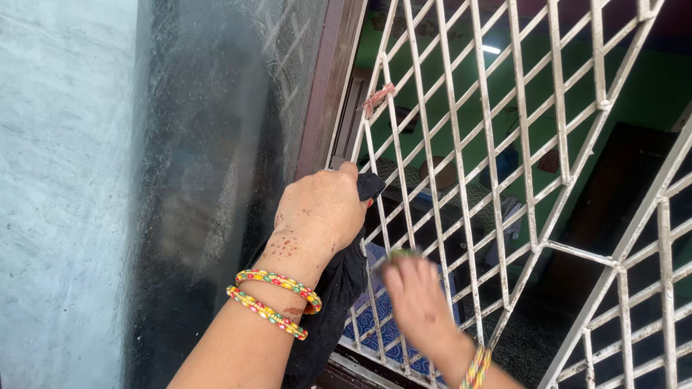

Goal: The person cleans a metal security grille and the adjacent window frame using a green sponge and soapy water from a blue pitcher. They scrub the metal bars and the wooden frame, then wipe the glass pane with a black cloth.

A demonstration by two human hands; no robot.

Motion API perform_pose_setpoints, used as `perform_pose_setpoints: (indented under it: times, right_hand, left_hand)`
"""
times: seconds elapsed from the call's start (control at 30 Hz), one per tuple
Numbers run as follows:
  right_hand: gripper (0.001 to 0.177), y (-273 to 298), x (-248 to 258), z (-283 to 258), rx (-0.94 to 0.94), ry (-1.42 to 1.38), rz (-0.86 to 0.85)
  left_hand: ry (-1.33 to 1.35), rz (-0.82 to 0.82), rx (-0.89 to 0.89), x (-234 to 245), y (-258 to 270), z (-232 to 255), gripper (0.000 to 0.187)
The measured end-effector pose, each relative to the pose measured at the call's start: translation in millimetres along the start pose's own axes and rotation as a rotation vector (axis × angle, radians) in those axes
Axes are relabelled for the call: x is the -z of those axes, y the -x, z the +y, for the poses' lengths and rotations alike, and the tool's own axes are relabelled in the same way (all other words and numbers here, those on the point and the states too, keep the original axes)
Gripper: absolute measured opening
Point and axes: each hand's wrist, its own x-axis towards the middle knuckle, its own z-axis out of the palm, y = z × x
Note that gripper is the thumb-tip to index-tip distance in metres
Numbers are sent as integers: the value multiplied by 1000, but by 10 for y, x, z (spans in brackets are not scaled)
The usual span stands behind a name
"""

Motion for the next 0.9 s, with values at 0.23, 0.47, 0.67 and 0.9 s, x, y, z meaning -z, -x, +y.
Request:
perform_pose_setpoints:
  times: [0.23,0.47,0.67,0.9]
  right_hand:
    - [18,-1290,296,880,-54,197,332]
    - [16,-637,61,674,-178,192,215]
    - [21,307,15,311,-239,203,39]
    - [18,185,368,348,-163,125,75]
  left_hand:
    - [-14,6,-42,-27,-105,154,37]
    - [32,27,-95,-268,-211,192,38]
    - [21,-26,-99,-351,-140,165,38]
    - [-14,-41,-88,-214,-93,104,42]
